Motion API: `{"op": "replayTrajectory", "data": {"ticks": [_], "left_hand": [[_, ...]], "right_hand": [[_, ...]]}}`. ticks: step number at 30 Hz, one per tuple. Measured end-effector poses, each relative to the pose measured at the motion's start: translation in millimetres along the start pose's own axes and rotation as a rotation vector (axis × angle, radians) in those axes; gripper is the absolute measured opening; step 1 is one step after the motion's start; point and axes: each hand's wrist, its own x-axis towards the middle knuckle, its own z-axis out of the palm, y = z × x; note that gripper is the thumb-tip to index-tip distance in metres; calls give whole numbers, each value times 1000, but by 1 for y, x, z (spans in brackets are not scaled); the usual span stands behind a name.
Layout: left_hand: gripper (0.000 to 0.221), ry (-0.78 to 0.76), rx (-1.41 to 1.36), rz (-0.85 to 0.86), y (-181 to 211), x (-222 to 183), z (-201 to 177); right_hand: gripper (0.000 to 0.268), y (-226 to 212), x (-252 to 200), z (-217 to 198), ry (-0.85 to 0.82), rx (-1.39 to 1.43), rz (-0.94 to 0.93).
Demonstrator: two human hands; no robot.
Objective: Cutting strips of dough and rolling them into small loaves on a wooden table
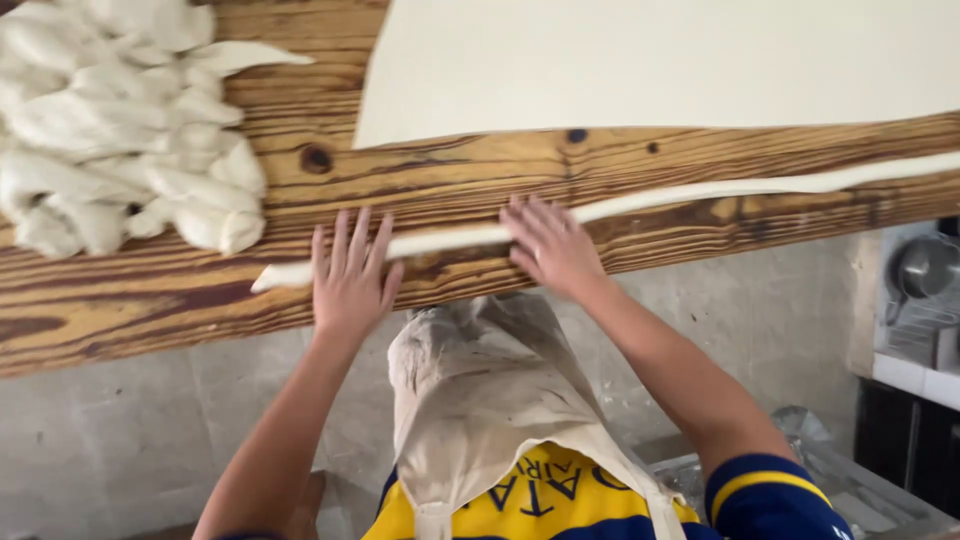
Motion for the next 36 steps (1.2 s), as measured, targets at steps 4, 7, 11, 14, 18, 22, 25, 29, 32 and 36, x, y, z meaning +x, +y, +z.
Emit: {"op": "replayTrajectory", "data": {"ticks": [4, 7, 11, 14, 18, 22, 25, 29, 32, 36], "left_hand": [[74, 180, 120, -52, 26, -39, 32], [71, 148, 3, -233, 47, -15, 36], [70, 236, -18, -266, 103, 52, 40], [76, 81, 53, -180, 193, 75, 62], [67, 325, 185, -100, 260, 69, 108], [68, 255, 170, -10, 307, 91, 108], [71, 225, 154, -93, 305, 156, 78], [67, 260, 57, -128, 308, 175, 63], [68, 271, 124, -67, 315, 126, 78], [65, -114, -99, -136, 308, 76, 106]], "right_hand": [[62, 78, -72, -6, -30, -89, 27], [69, 147, -64, -20, -116, -64, 154], [67, 186, -16, -32, -1, -28, 265], [62, 202, -37, -32, -63, 165, 190], [57, 234, -124, -8, -32, 61, -85], [59, 280, -135, -9, 9, -62, -131], [64, 310, -78, -41, -24, -56, 14], [67, 335, -72, -61, -64, -12, 245], [72, 360, -150, -22, -57, -47, -6], [54, 370, -200, -58, 14, -60, -139]]}}
